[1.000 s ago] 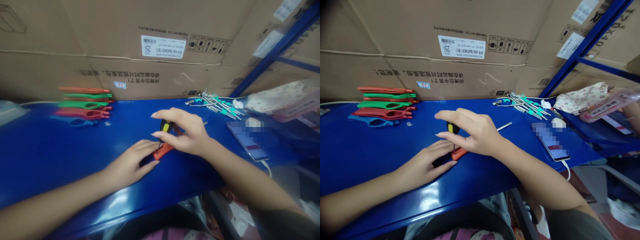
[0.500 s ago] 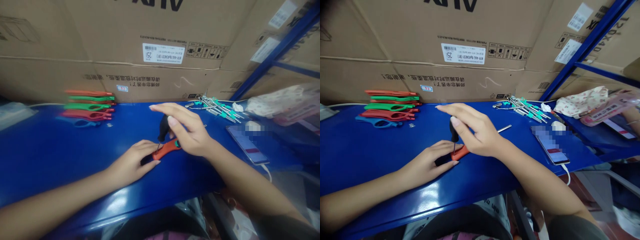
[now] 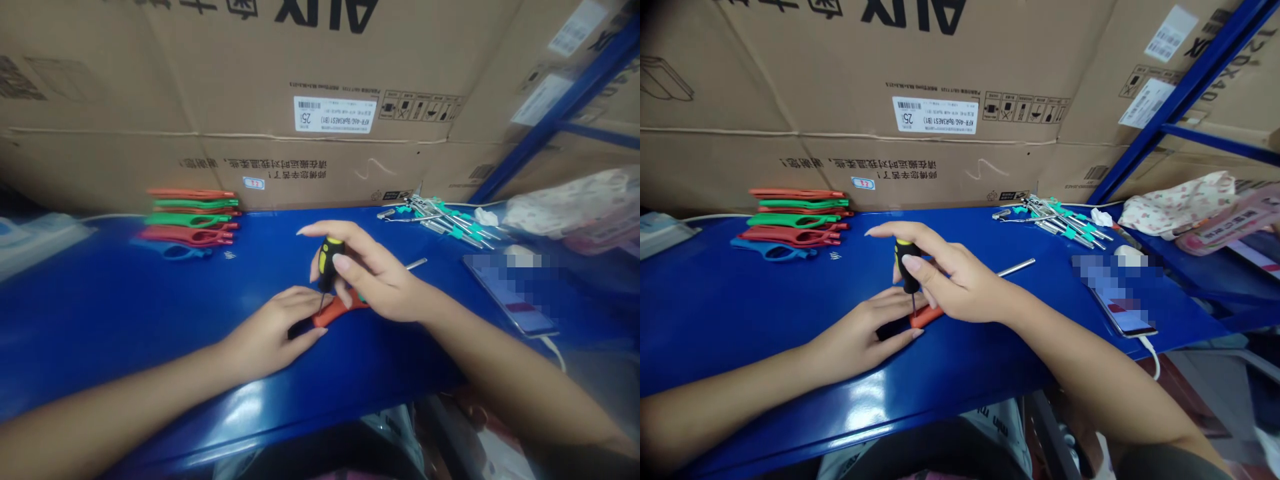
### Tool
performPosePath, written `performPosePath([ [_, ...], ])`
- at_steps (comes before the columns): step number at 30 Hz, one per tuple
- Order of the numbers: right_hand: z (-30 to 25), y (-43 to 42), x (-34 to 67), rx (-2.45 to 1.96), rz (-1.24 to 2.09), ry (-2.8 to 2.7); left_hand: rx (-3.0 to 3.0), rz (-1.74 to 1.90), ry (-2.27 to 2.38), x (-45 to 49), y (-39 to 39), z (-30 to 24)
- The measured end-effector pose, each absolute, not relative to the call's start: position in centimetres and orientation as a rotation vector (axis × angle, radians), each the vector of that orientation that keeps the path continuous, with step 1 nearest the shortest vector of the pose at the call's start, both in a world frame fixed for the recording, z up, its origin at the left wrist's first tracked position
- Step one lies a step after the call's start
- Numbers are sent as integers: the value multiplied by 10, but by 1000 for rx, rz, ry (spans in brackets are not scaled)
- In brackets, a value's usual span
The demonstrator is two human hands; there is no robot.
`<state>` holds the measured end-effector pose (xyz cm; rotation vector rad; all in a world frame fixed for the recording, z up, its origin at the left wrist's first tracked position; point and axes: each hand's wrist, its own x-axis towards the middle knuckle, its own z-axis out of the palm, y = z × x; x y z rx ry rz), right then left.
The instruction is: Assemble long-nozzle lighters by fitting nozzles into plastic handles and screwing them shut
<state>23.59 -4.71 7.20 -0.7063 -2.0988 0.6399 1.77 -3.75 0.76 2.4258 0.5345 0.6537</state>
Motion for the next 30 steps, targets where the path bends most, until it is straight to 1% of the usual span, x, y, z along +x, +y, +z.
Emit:
performPosePath([
  [1, 71, -46, 237, -727, 549, -2086, 2425, 658, 537, 18, -37, 7],
  [4, 72, -45, 239, -781, 80, -2038, 2420, 693, 540, 18, -37, 5],
  [5, 73, -46, 240, -783, 25, -2040, 2418, 703, 535, 18, -37, 5],
  [6, 75, -47, 240, -777, 71, -2057, 2414, 711, 526, 18, -37, 5],
  [9, 79, -51, 237, -723, 520, -2061, 2398, 710, 507, 18, -37, 5],
  [10, 80, -52, 235, -697, 593, -2032, 2396, 704, 504, 18, -37, 6],
  [11, 80, -52, 234, -671, 568, -2005, 2395, 697, 506, 17, -37, 5],
  [12, 80, -52, 233, -654, 455, -1989, 2397, 685, 513, 17, -37, 5],
  [14, 80, -52, 232, -645, 129, -1989, 2403, 669, 529, 17, -37, 5],
  [15, 80, -52, 233, -650, 12, -2000, 2406, 670, 535, 16, -37, 5],
  [16, 80, -52, 233, -662, -27, -2021, 2407, 675, 537, 16, -37, 5],
  [17, 81, -53, 234, -685, 20, -2044, 2408, 681, 533, 17, -37, 5],
  [20, 84, -55, 234, -703, 379, -2053, 2399, 669, 510, 17, -37, 6],
  [21, 85, -56, 233, -689, 432, -2040, 2395, 664, 505, 17, -37, 6],
  [22, 86, -56, 233, -671, 405, -2024, 2392, 661, 505, 17, -37, 7],
  [23, 87, -57, 233, -659, 309, -2017, 2392, 662, 508, 17, -38, 7],
  [26, 88, -57, 234, -676, -74, -2050, 2403, 667, 528, 17, -38, 6],
  [27, 87, -58, 235, -681, -100, -2082, 2404, 666, 529, 17, -37, 6],
  [28, 87, -58, 236, -691, -32, -2120, 2403, 670, 525, 17, -37, 6],
  [30, 84, -57, 236, -707, 280, -2138, 2399, 683, 511, 17, -36, 6],
])
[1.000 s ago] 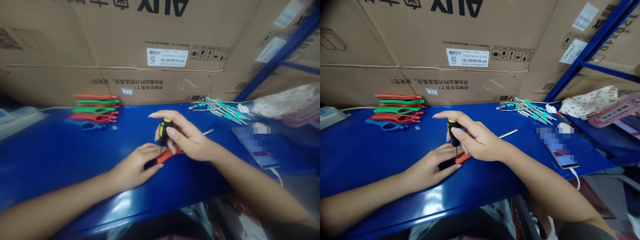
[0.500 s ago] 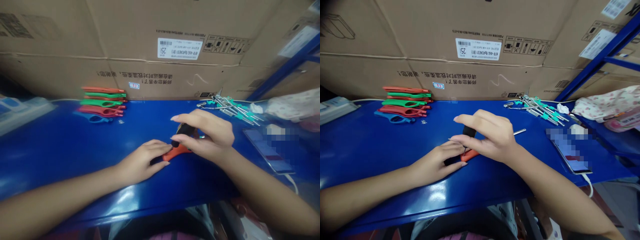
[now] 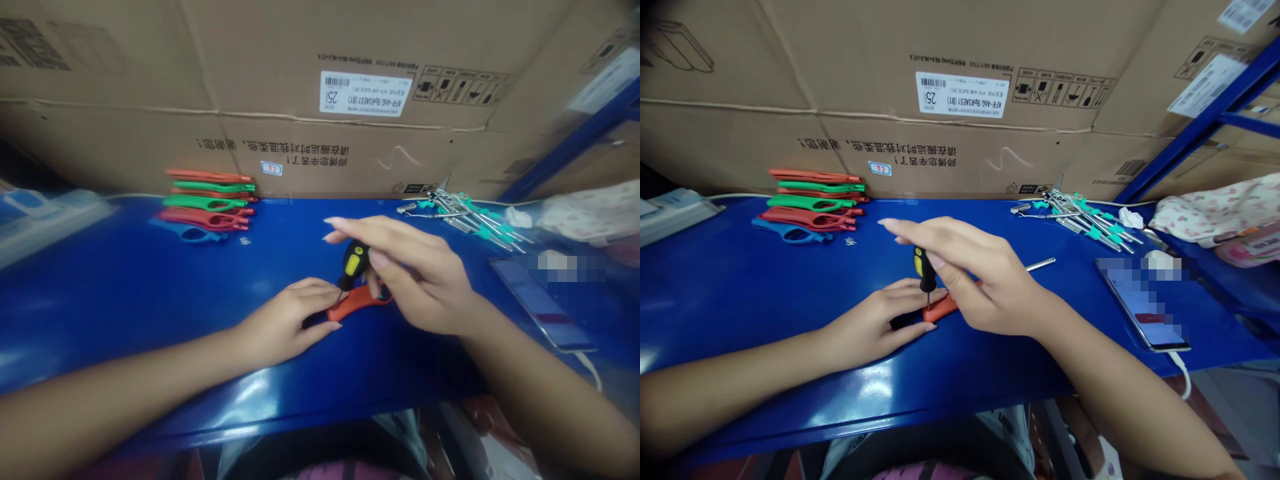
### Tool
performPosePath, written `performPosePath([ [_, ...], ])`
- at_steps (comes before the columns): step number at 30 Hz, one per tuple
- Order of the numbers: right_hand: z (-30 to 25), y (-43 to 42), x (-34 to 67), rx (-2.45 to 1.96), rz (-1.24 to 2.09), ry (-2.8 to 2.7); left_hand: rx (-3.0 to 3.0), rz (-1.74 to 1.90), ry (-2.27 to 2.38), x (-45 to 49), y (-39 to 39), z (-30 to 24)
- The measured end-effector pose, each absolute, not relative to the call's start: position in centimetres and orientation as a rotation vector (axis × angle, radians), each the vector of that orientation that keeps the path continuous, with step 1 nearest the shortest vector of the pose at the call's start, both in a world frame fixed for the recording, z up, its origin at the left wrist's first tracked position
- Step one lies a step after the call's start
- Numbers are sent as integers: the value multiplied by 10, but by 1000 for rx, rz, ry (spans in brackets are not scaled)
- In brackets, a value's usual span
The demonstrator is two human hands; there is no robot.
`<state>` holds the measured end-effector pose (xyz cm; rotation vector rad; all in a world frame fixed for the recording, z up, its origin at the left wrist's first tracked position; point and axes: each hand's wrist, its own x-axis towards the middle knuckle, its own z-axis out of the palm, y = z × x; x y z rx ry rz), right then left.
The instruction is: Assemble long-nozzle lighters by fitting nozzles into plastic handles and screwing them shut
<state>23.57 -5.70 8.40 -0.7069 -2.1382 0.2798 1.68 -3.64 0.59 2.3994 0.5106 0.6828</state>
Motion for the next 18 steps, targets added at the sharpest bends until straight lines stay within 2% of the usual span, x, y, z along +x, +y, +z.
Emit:
performPosePath([
  [2, 81, -54, 235, -709, 513, -2080, 2399, 688, 504, 17, -36, 6],
  [3, 79, -53, 234, -711, 503, -2034, 2399, 688, 507, 17, -36, 6],
  [6, 77, -47, 235, -669, 131, -1951, 2390, 680, 524, 17, -36, 6],
  [8, 78, -45, 237, -625, 18, -1999, 2384, 682, 533, 17, -37, 6],
  [13, 79, -50, 235, -644, 432, -2046, 2378, 701, 512, 17, -37, 7],
  [18, 80, -50, 235, -640, -82, -2030, 2366, 678, 501, 16, -37, 8],
])
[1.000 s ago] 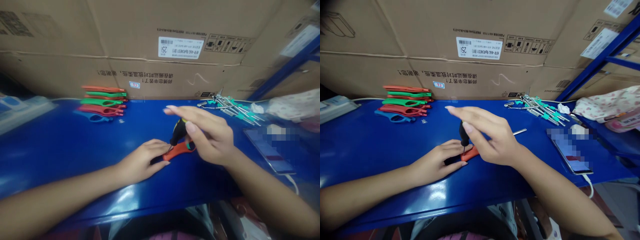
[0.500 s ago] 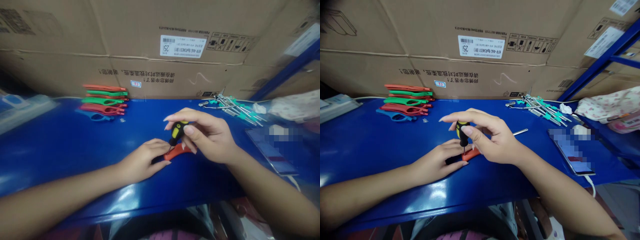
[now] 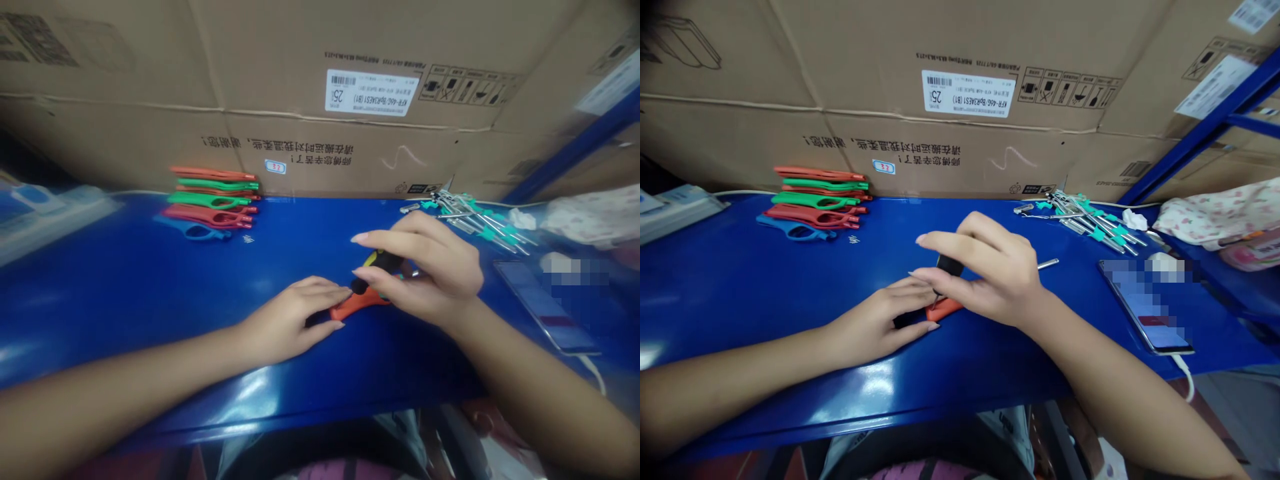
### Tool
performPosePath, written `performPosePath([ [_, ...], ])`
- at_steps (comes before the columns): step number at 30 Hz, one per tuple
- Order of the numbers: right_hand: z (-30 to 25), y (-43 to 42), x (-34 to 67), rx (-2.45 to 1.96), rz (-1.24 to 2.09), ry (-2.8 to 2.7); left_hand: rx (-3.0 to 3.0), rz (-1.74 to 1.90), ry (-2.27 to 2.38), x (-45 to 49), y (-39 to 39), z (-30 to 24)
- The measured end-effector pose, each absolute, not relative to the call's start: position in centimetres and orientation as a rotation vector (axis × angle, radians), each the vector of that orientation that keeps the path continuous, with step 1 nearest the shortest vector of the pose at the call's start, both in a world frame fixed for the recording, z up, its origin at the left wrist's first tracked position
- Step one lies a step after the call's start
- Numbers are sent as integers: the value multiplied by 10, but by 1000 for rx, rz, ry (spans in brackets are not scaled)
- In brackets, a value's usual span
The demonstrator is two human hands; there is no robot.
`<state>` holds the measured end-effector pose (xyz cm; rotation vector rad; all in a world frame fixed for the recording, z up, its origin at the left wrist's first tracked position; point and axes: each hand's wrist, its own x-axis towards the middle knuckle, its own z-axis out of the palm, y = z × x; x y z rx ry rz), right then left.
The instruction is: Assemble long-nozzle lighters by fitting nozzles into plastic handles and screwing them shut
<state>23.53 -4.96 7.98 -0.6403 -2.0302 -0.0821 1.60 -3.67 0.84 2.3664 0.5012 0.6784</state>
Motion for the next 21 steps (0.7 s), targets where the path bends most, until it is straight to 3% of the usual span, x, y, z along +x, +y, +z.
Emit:
performPosePath([
  [5, 85, -51, 236, -640, 315, -2142, 2365, 702, 500, 17, -37, 9],
  [10, 84, -54, 236, -641, -135, -2064, 2370, 692, 515, 17, -37, 8],
  [16, 84, -56, 235, -676, 315, -2100, 2375, 673, 496, 17, -38, 9],
  [21, 83, -58, 233, -691, 16, -2114, 2368, 683, 495, 18, -38, 11],
])
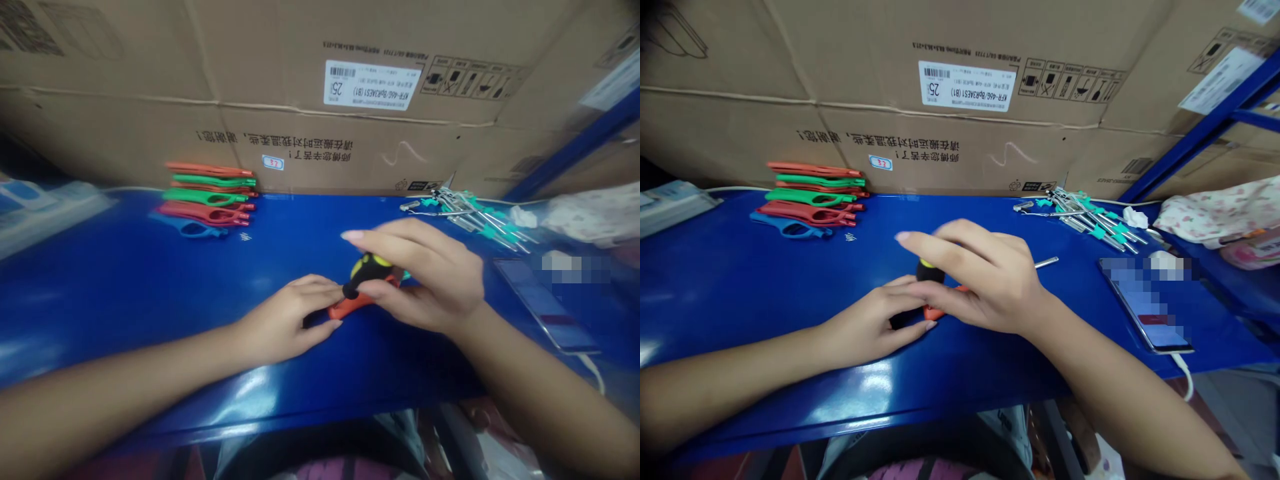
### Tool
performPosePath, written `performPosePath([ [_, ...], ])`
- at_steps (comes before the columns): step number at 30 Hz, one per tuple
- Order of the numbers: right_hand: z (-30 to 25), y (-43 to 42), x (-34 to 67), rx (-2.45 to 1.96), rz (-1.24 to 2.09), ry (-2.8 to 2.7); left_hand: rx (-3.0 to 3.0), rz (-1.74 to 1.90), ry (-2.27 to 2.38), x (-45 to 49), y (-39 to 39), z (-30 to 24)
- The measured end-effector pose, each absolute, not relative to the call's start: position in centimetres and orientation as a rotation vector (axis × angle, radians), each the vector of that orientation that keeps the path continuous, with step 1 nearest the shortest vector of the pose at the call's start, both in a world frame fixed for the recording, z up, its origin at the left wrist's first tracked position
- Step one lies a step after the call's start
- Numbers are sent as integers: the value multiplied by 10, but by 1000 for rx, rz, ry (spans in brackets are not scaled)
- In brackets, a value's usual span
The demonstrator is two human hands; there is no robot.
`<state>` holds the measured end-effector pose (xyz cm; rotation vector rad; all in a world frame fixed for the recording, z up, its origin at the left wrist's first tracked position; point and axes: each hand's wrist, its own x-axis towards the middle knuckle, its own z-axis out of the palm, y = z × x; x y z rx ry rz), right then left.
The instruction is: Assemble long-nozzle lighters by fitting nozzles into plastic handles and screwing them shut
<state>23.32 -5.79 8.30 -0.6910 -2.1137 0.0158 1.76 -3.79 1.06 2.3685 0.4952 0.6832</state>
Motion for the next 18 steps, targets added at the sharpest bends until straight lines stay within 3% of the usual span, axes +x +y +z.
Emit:
performPosePath([
  [4, 83, -58, 233, -719, 344, -2074, 2363, 669, 500, 17, -38, 11],
  [9, 86, -57, 232, -700, -19, -1996, 2360, 693, 519, 17, -38, 10],
  [14, 84, -57, 228, -852, 482, -2041, 2344, 692, 488, 18, -37, 11],
  [18, 79, -56, 228, -776, 108, -2011, 2339, 681, 490, 17, -37, 10],
])
